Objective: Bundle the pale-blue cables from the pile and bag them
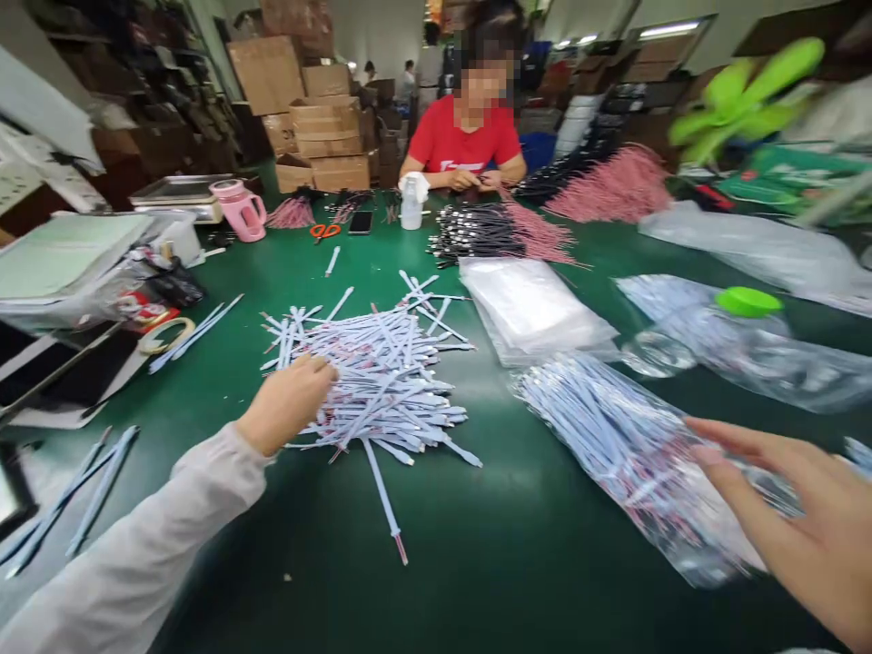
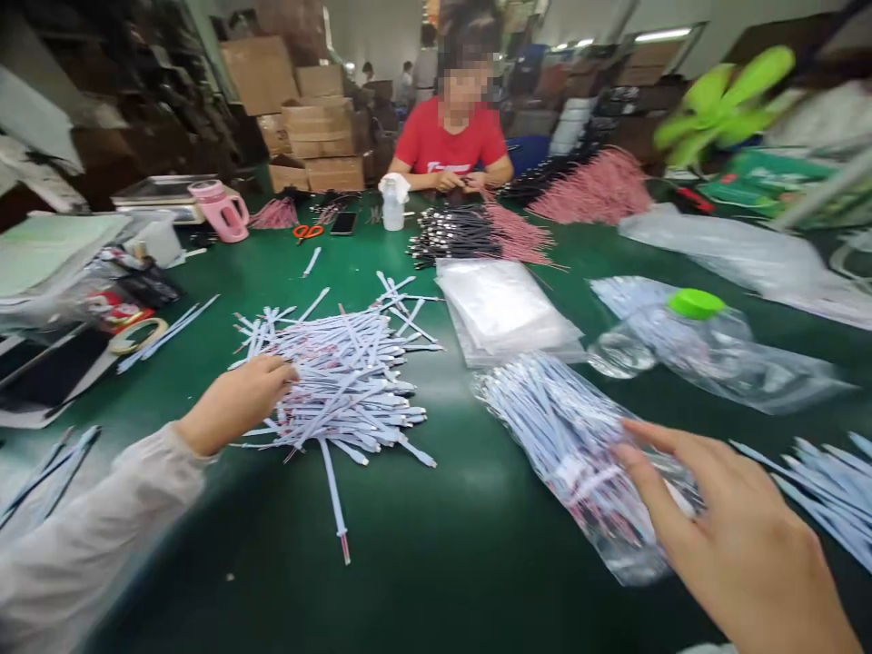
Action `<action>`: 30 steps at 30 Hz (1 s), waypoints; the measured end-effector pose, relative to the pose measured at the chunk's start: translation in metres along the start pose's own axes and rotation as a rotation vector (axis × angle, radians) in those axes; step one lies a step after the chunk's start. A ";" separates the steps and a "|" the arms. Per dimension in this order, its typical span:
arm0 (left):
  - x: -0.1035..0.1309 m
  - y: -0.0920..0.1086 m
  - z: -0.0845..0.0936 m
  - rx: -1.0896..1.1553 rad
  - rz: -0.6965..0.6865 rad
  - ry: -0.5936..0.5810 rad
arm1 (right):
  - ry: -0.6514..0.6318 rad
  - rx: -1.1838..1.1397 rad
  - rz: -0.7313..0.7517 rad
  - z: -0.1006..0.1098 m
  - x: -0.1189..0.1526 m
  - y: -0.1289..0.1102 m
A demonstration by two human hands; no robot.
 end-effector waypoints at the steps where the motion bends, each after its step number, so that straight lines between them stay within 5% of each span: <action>1: 0.004 -0.004 0.005 0.024 0.009 0.004 | -0.002 0.083 -0.028 0.001 0.002 0.018; 5: 0.024 -0.011 0.027 0.305 0.259 -0.087 | -0.157 0.149 -0.156 -0.016 0.014 0.054; 9: 0.045 0.015 0.033 0.650 0.540 -0.105 | -0.193 0.040 -0.057 -0.039 0.028 0.015; 13: 0.048 0.035 0.029 0.636 0.723 -0.115 | -0.186 -0.060 -0.030 -0.033 0.031 -0.012; 18: 0.049 0.066 0.029 1.103 0.734 -0.117 | -0.005 -0.043 -0.265 -0.013 0.032 0.050; 21: 0.069 0.122 0.012 1.522 0.701 -0.300 | -0.062 -0.008 -0.368 -0.017 0.041 0.091; 26: 0.123 0.228 -0.024 2.097 0.608 -0.887 | -0.063 -0.471 -0.521 -0.019 0.042 0.108; 30: 0.151 0.254 -0.036 2.210 0.694 -1.125 | 0.090 -0.700 -0.523 0.001 0.003 0.101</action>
Point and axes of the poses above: each hand's wrist, its own x-axis away from the middle knuckle, its own z-axis out of the back of the hand, y = z × x, the point moved 1 cm from there along -x, towards the middle knuckle, and after that the axes turned 7 degrees about y, right-handed, at the moved point
